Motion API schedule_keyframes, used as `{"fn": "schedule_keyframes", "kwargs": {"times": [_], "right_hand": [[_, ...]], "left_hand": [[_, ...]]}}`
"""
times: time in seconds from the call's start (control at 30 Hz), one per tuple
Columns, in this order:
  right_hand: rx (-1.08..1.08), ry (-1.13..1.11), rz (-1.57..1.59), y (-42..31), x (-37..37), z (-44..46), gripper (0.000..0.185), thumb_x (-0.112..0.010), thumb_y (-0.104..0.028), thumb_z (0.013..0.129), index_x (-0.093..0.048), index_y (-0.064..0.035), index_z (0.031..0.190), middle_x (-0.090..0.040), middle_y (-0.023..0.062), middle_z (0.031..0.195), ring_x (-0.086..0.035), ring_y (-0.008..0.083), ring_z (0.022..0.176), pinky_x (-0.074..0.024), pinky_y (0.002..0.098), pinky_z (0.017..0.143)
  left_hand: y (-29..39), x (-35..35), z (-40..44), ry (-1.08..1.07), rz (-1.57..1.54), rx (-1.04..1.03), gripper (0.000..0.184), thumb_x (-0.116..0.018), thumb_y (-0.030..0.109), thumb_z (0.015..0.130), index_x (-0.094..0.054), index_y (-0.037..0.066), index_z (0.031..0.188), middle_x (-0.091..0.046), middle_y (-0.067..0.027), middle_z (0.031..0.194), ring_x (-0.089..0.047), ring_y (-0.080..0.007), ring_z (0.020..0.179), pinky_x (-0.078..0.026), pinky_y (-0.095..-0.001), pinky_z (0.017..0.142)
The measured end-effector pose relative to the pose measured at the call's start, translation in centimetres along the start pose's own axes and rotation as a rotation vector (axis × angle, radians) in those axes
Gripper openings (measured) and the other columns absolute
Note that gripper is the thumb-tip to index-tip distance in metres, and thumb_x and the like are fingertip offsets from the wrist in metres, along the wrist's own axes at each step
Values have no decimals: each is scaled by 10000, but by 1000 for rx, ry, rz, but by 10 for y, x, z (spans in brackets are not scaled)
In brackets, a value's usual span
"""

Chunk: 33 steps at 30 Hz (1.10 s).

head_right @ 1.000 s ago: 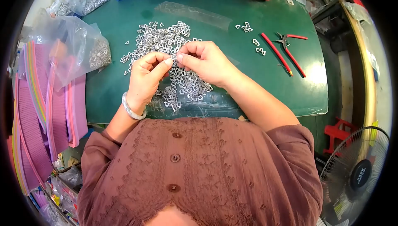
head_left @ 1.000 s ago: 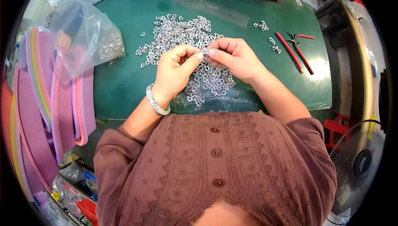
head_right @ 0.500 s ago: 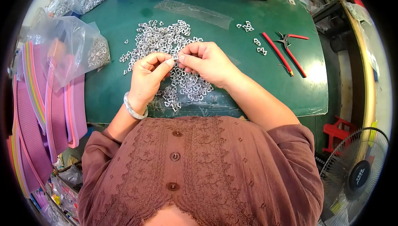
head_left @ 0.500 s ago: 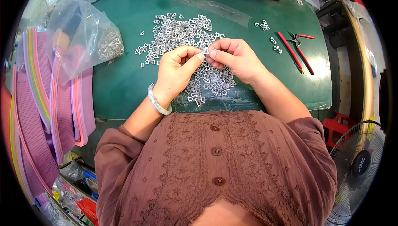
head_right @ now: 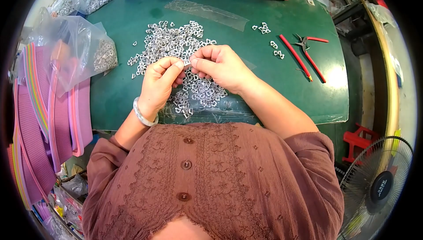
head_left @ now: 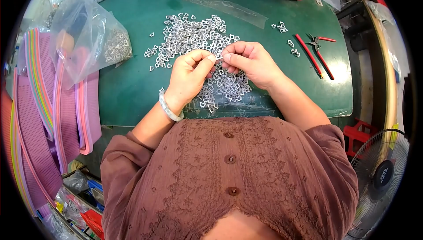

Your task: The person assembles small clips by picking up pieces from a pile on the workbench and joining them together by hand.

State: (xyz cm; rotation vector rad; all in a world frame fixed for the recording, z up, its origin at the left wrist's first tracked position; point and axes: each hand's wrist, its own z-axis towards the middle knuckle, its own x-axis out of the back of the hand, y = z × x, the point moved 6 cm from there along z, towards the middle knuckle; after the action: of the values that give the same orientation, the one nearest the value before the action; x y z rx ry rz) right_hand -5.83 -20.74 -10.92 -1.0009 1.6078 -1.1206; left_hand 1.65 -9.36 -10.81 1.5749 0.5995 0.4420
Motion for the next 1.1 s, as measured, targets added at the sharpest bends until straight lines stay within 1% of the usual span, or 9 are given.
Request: {"fn": "schedule_keyframes", "kwargs": {"times": [0.23,0.5,0.63,0.7,0.9,0.93,1.0,1.03,1.1], "right_hand": [[-26,-13,-25,0,0,0,154,-541,-145,843,-588,-2,876,-585,23,741,-497,68,629,-423,201,601],[32,-27,-8,-1,0,0,133,-571,-99,814,-592,6,892,-590,25,760,-504,67,639,-424,197,606],[43,-12,25,-4,-1,0,132,-586,-57,783,-587,27,886,-587,31,745,-505,67,628,-428,186,581],[56,-23,33,-4,-2,0,138,-584,-54,784,-585,28,894,-588,32,752,-508,69,638,-432,190,590],[84,-5,-1,-8,2,0,143,-568,-46,798,-585,19,924,-592,28,783,-522,71,674,-438,199,635],[94,11,-15,-8,4,0,143,-564,-45,804,-586,14,932,-594,25,791,-527,70,684,-438,200,648],[208,83,-139,-14,13,3,154,-556,-42,809,-578,17,949,-596,26,816,-534,76,713,-443,207,670],[267,136,-285,-18,18,3,133,-551,-31,804,-585,7,927,-590,26,841,-541,87,754,-443,222,672],[392,150,-591,-27,18,1,122,-548,-19,794,-593,-9,907,-582,36,850,-547,103,759,-438,223,662]], "left_hand": [[-3,0,0,-7,-42,13,118,-521,157,853,-585,63,822,-544,34,665,-478,-31,584,-369,-167,516],[-1,1,-3,19,-27,32,115,-550,150,844,-587,47,877,-556,27,704,-491,-35,599,-389,-165,532],[1,2,-5,36,7,-42,115,-560,113,834,-589,29,906,-571,17,735,-513,-43,623,-408,-168,550],[3,2,-5,36,36,-97,122,-565,99,829,-590,21,919,-577,12,746,-522,-47,634,-414,-169,557],[3,3,-5,33,33,-100,117,-559,85,828,-586,18,920,-584,-2,756,-531,-55,645,-421,-174,565],[2,6,-5,56,-23,-85,110,-554,79,828,-581,19,917,-585,-5,757,-536,-59,649,-423,-178,567],[-1,11,-2,101,-135,-57,98,-544,66,828,-572,21,911,-587,-12,759,-545,-68,658,-428,-185,572],[-1,12,-1,93,-222,-24,76,-490,55,839,-538,32,894,-592,-47,794,-566,-107,696,-449,-217,610],[-4,14,0,61,-362,42,78,-457,62,845,-517,38,889,-591,-70,827,-575,-135,724,-459,-239,643]]}}
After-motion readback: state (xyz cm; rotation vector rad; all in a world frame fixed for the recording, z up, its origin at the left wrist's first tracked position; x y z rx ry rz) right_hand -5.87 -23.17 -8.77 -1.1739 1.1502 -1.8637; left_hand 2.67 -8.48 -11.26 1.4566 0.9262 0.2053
